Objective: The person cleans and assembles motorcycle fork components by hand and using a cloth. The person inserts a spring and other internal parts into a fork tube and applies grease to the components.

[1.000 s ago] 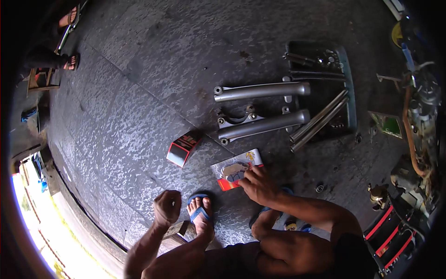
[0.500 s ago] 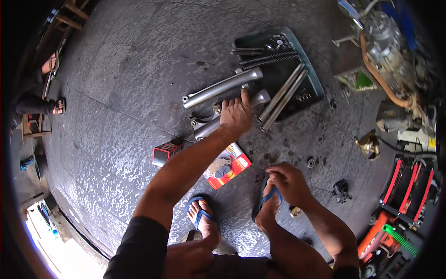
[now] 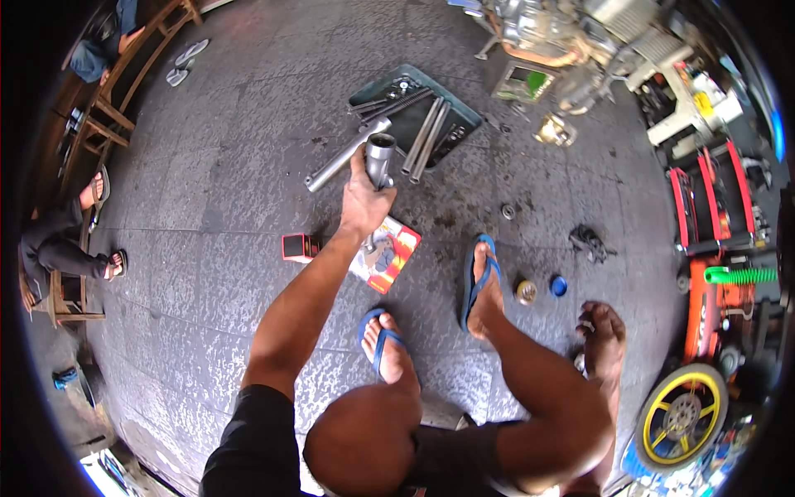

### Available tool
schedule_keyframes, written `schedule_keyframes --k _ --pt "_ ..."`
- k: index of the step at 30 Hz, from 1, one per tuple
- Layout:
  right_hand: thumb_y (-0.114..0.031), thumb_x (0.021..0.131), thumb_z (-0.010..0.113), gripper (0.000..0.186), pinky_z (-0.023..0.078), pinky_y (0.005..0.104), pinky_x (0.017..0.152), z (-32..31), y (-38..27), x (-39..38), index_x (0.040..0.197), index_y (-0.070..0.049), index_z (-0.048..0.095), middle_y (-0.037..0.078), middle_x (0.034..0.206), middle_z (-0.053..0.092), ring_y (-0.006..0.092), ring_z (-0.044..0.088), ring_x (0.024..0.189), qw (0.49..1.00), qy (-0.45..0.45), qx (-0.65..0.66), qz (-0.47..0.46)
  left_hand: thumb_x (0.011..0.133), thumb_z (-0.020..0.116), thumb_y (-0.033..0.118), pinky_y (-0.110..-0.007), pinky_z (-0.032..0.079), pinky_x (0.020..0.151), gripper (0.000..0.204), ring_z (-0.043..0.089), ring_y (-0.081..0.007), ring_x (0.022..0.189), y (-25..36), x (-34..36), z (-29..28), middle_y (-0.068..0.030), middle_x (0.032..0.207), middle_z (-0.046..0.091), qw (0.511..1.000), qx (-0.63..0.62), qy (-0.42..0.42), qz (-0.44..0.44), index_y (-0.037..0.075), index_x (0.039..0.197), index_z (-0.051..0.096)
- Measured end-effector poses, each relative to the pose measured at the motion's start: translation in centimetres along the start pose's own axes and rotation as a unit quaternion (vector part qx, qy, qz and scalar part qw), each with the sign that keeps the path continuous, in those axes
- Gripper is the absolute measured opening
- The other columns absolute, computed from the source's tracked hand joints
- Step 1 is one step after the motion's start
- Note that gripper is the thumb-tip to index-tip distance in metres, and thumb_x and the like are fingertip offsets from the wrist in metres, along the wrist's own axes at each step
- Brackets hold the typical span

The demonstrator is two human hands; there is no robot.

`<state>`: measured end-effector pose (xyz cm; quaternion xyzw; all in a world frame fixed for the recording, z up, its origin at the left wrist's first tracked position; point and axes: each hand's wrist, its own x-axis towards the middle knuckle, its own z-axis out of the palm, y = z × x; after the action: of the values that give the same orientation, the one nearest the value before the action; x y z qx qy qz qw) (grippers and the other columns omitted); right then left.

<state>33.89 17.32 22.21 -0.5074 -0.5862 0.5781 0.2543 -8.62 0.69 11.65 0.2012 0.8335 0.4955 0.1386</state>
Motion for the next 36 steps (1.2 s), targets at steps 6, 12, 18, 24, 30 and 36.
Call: schedule_keyframes --k 6,12,18,24,30,36 --pt "-0.026 0.099 0.062 0.024 0.041 0.024 0.064 -2.0 -2.9 0.7 0.103 -0.005 0.073 -0.006 0.078 0.06 0.0048 0.046 0.068 0.968 -0.075 -0.18 -0.157 0.077 0.068 0.006 -0.044 0.052 0.093 0.086 0.065 -0.0442 0.107 1.6 -7.6 6.8 -0.0277 0.109 0.068 0.991 -0.066 -0.082 0.086 0.016 0.152 0.027" --pt "-0.012 0.097 0.063 0.015 0.045 0.0263 0.067 4.9 -3.6 2.5 0.102 -0.002 0.072 0.002 0.088 0.061 0.0108 0.053 0.076 0.899 -0.169 -0.216 -0.342 0.079 0.074 0.008 -0.043 0.05 0.096 0.061 0.064 -0.0388 0.114 1.7 -11.9 11.9 -0.0215 0.114 0.067 0.974 -0.142 -0.147 0.097 0.005 0.133 0.044" --pt "-0.003 0.091 0.069 0.012 0.053 0.0288 0.07 8.9 -1.2 4.9 0.103 0.0 0.071 0.009 0.094 0.064 0.0179 0.064 0.082 0.903 -0.243 -0.2 -0.293 0.079 0.073 0.006 -0.043 0.049 0.097 0.051 0.06 -0.0415 0.116 0.9 -11.6 15.6 -0.0217 0.12 0.062 0.967 -0.14 -0.155 0.143 0.003 0.125 0.051" --pt "-0.006 0.084 0.076 0.018 0.055 0.0375 0.073 10.6 -0.3 6.5 0.102 -0.005 0.073 0.012 0.098 0.063 0.0297 0.065 0.088 0.85 -0.247 -0.258 -0.388 0.074 0.077 0.008 -0.045 0.048 0.098 0.062 0.051 -0.0455 0.121 1.1 -11.7 15.3 -0.0253 0.136 0.044 0.964 -0.091 -0.138 0.211 -0.001 0.127 0.047" --pt "-0.006 0.081 0.076 0.02 0.055 0.0397 0.075 10.8 -1.5 7.4 0.1 -0.006 0.072 0.012 0.099 0.062 0.0301 0.064 0.092 0.809 -0.271 -0.319 -0.412 0.068 0.082 0.017 -0.051 0.043 0.104 0.068 0.049 -0.0448 0.124 2.8 -11.1 13.1 -0.0238 0.143 0.04 0.952 -0.017 -0.163 0.26 -0.001 0.125 0.049" --pt "-0.006 0.076 0.075 0.02 0.054 0.0403 0.075 10.8 -2.6 7.0 0.095 -0.006 0.068 0.01 0.095 0.058 0.0296 0.06 0.089 0.76 -0.298 -0.403 -0.413 0.066 0.082 0.013 -0.048 0.04 0.105 0.074 0.048 -0.0386 0.125 3.2 -10.5 13.6 -0.0191 0.13 0.052 0.919 -0.097 -0.211 0.319 0.005 0.131 0.047"
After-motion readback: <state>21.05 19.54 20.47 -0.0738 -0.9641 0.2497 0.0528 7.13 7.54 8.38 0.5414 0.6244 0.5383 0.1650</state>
